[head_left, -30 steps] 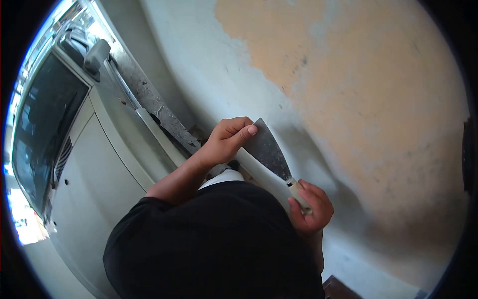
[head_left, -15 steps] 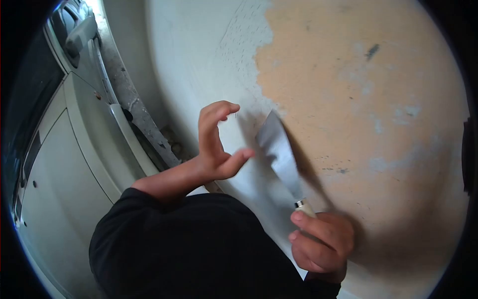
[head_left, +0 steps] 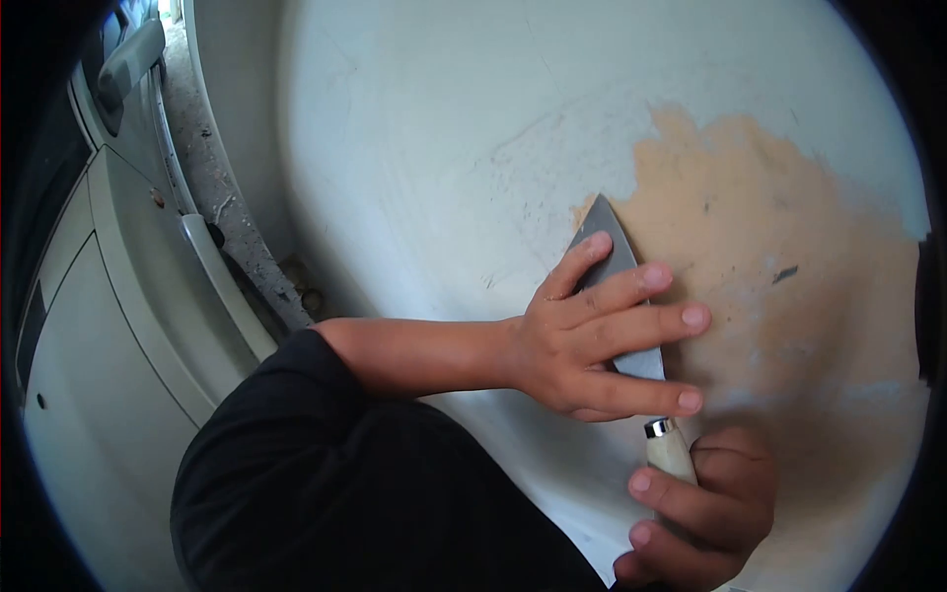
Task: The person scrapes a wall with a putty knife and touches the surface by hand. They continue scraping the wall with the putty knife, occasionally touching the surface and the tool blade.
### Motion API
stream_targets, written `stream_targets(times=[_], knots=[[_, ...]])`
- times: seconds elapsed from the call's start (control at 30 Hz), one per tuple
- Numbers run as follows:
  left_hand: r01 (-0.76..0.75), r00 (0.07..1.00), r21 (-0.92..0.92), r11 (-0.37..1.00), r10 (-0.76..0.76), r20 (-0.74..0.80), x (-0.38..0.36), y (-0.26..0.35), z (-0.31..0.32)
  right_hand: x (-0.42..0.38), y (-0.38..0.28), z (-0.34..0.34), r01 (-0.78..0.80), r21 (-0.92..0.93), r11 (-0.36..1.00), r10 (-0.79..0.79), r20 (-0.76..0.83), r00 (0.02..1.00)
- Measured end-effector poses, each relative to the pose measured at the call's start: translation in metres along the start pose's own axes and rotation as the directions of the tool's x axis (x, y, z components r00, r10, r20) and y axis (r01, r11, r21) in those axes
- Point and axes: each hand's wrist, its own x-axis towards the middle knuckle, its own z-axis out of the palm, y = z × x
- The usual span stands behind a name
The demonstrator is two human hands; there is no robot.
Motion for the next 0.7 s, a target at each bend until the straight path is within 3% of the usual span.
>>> stream_targets(times=[0.07, 0.13, 0.2, 0.4, 0.47, 0.5, 0.57, 0.6, 0.7], knots=[[-0.088, 0.995, 0.12, 0.989, 0.093, -0.037, -0.001, -0.009, 0.004, -0.009, 0.007, 0.006, 0.044, -0.008, 0.999, -0.044, -0.025, 0.999], [-0.058, 0.998, 0.116, 0.992, 0.059, -0.005, 0.007, -0.011, -0.004, -0.011, 0.016, 0.013, 0.078, -0.008, 0.997, -0.079, -0.059, 0.995], [-0.073, 0.997, 0.065, 0.995, 0.075, -0.031, 0.014, -0.011, -0.002, -0.014, 0.012, 0.02, 0.082, -0.06, 0.995, -0.089, -0.127, 0.988], [-0.129, 0.989, -0.091, 0.987, 0.122, -0.087, 0.014, -0.014, 0.0, -0.006, -0.007, 0.026, 0.108, -0.011, 0.994, -0.108, -0.099, 0.989], [-0.196, 0.981, -0.135, 0.971, 0.193, -0.034, 0.012, -0.015, -0.002, 0.001, -0.026, 0.025, -0.238, -0.009, 0.971, 0.234, -0.151, 0.961], [-0.196, 0.98, -0.139, 0.971, 0.191, -0.048, 0.013, -0.014, -0.001, 0.001, -0.02, 0.024, -0.239, -0.009, 0.971, 0.236, -0.144, 0.961], [-0.131, 0.991, -0.081, 0.988, 0.128, -0.04, 0.016, -0.013, -0.005, -0.007, 0.003, 0.02, -0.065, 0.232, 0.971, 0.088, -0.089, 0.992], [-0.069, 0.997, -0.029, 0.997, 0.068, -0.026, 0.016, -0.011, -0.006, -0.009, 0.006, 0.023, -0.079, 0.232, 0.97, 0.101, -0.087, 0.991], [-0.077, 0.993, -0.063, 0.995, 0.071, -0.092, 0.017, -0.012, -0.002, -0.003, -0.002, 0.031, 0.056, 0.095, 0.994, -0.039, -0.173, 0.984]])
